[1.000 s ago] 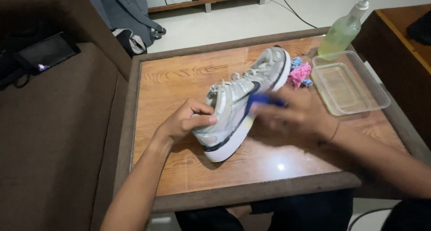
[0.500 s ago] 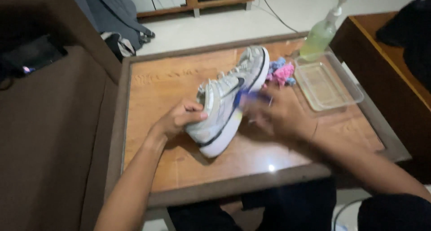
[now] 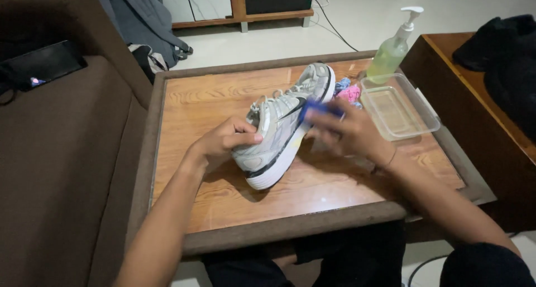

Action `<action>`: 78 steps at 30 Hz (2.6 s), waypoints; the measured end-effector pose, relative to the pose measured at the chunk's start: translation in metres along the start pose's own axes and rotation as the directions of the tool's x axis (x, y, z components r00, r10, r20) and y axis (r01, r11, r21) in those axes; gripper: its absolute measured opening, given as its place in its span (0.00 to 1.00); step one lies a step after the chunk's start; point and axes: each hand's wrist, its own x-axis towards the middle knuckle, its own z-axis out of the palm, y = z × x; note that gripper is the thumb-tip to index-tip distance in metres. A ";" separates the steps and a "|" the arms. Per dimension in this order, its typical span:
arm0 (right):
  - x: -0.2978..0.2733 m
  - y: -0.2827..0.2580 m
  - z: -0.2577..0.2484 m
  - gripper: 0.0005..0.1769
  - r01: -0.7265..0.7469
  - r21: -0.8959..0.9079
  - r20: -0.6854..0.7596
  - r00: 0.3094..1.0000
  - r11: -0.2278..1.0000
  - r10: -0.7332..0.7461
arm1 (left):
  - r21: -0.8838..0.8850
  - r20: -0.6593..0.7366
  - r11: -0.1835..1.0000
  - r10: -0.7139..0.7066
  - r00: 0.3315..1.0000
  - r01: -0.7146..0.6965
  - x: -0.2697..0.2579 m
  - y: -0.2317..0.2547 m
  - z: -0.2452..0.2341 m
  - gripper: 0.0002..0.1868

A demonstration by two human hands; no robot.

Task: The person cleans a white sneaker on a wooden table using a pink cloth and a blue eraser. They alternate between wiping the shoe with the cloth and scrubbing it with the eraser, focusing on the upper and side panels.

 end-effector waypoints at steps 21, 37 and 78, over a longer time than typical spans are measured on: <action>0.016 0.022 -0.031 0.21 -0.140 -0.054 0.063 0.988 0.989 0.144 | 0.069 0.085 0.997 0.018 0.996 -0.024 0.003 -0.002 -0.008 0.22; 0.000 0.033 -0.023 0.21 -0.187 -0.014 0.051 0.981 0.982 0.188 | 0.070 0.075 0.997 0.026 0.997 -0.031 0.001 -0.003 -0.008 0.19; 0.010 0.018 -0.028 0.22 -0.144 0.163 0.117 0.985 0.976 0.126 | 0.010 0.020 1.000 -0.021 1.000 0.021 0.004 -0.016 -0.007 0.16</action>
